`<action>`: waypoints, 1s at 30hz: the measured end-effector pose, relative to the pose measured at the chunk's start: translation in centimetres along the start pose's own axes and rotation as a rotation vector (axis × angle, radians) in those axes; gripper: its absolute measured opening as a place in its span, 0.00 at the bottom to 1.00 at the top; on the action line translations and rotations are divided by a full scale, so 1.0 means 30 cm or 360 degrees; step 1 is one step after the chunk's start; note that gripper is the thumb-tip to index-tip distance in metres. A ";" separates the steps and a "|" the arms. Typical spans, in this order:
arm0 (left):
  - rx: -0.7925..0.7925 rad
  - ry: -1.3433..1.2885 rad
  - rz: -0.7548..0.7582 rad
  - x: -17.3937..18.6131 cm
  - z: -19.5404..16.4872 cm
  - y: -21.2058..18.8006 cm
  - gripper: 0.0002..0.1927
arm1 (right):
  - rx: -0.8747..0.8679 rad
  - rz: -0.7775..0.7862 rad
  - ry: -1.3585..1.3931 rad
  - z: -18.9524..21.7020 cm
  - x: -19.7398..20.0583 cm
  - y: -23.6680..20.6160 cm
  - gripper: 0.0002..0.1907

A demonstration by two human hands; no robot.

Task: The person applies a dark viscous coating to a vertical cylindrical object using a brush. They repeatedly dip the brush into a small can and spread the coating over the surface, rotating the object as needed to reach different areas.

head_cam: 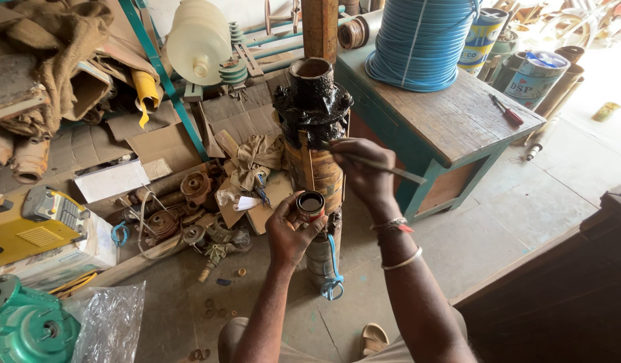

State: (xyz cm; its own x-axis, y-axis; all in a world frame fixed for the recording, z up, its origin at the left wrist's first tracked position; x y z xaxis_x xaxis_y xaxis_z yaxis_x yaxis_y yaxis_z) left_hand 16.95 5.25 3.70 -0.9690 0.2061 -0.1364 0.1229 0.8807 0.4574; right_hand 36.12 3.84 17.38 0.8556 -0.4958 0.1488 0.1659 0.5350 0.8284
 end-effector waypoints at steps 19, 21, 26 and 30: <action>-0.0015 0.0016 0.0014 -0.070 0.067 0.026 0.32 | -0.0215 -0.0606 0.0444 -0.286 0.103 -0.095 0.07; 0.0016 -0.0003 0.0039 -0.091 0.082 0.030 0.31 | -0.0175 -0.0645 0.0432 -0.285 0.100 -0.076 0.07; 0.0020 -0.0093 0.0060 -0.118 0.103 0.035 0.31 | -0.0081 -0.0414 0.0235 -0.229 0.123 -0.051 0.06; 0.0079 -0.0055 0.0011 -0.111 0.131 0.043 0.30 | -0.0154 -0.0438 0.0134 -0.224 0.179 -0.035 0.07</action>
State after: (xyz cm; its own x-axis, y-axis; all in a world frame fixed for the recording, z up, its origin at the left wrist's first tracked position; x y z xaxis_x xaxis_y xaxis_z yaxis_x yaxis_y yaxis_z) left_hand 21.19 7.37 1.28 -0.9601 0.2264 -0.1641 0.1412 0.8992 0.4142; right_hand 43.84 5.22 13.67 0.8090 -0.5748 -0.1229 0.4398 0.4532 0.7754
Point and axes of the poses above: each hand's wrist, its own y-axis towards the middle knuckle, its own x-axis out of the back of the hand, z = x × y, the point moved 7 cm from there along y, towards the middle knuckle, and after that the axes turned 2 degrees about -y, right-handed, at the moved point
